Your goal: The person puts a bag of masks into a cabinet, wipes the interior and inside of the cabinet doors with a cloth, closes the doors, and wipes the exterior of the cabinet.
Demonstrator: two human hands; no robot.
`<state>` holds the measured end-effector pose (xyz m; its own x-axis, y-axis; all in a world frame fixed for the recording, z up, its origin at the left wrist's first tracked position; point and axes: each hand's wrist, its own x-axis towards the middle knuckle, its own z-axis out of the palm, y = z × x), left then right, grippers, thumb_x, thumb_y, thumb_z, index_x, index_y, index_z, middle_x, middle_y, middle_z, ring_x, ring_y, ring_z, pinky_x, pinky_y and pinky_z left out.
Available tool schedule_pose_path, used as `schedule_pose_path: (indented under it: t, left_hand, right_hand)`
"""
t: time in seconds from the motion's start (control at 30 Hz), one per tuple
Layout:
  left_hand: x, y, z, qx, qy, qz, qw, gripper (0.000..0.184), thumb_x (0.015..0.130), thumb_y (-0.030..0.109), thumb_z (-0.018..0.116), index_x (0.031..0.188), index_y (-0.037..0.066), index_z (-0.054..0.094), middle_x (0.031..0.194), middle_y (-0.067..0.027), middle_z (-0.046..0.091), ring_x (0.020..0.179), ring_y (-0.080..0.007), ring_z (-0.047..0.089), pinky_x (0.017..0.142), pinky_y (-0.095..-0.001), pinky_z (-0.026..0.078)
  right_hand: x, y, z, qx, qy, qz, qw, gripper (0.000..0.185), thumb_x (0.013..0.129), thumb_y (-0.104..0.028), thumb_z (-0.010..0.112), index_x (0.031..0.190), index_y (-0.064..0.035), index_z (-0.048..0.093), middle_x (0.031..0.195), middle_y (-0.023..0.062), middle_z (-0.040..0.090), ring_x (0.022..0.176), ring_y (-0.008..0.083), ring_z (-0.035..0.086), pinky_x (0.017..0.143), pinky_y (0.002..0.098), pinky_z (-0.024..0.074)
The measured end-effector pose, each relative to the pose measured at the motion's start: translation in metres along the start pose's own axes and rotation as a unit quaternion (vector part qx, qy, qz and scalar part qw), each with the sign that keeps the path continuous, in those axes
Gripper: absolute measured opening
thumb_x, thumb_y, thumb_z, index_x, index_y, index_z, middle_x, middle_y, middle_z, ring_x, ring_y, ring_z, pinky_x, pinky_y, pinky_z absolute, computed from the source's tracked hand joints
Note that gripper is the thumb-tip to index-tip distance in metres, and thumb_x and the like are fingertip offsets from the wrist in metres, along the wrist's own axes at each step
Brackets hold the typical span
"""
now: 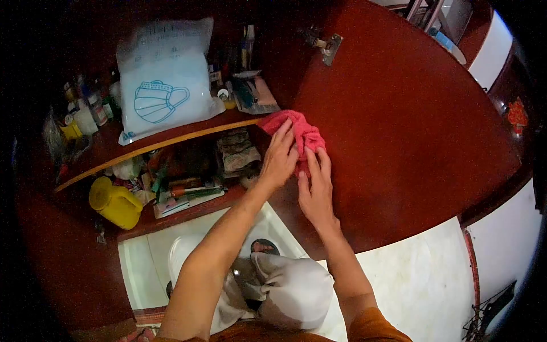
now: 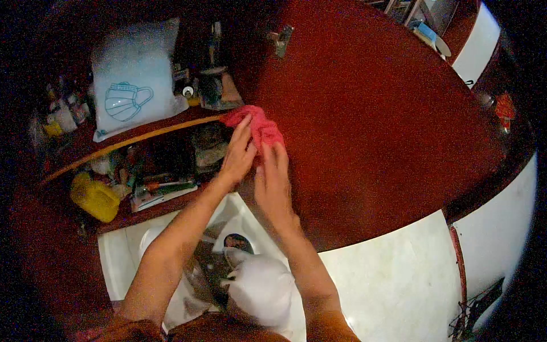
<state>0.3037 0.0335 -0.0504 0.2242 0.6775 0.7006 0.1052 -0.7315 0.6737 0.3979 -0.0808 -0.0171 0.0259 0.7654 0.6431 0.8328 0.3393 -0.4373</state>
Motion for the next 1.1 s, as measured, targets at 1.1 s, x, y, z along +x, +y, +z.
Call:
schedule_pose_path:
  t: [1.1]
  left_hand:
    - [-0.255, -0.148, 0.122, -0.22, -0.095, -0.34, 0.909, 0.032, 0.095, 0.017, 0.051, 0.123, 0.003, 0.052, 0.113, -0.0215, 0.063, 0.108, -0.038, 0.059, 0.09, -0.0421, 0.048]
  right_hand:
    - [-0.171, 0.089, 0.079, 0.046, -0.194, 0.113, 0.973, 0.058, 0.087, 0.004, 0.049, 0.143, -0.0009, 0.037, 0.147, 0.0257, 0.031, 0.134, 0.044, 0.035, 0.111, 0.0438, 0.033]
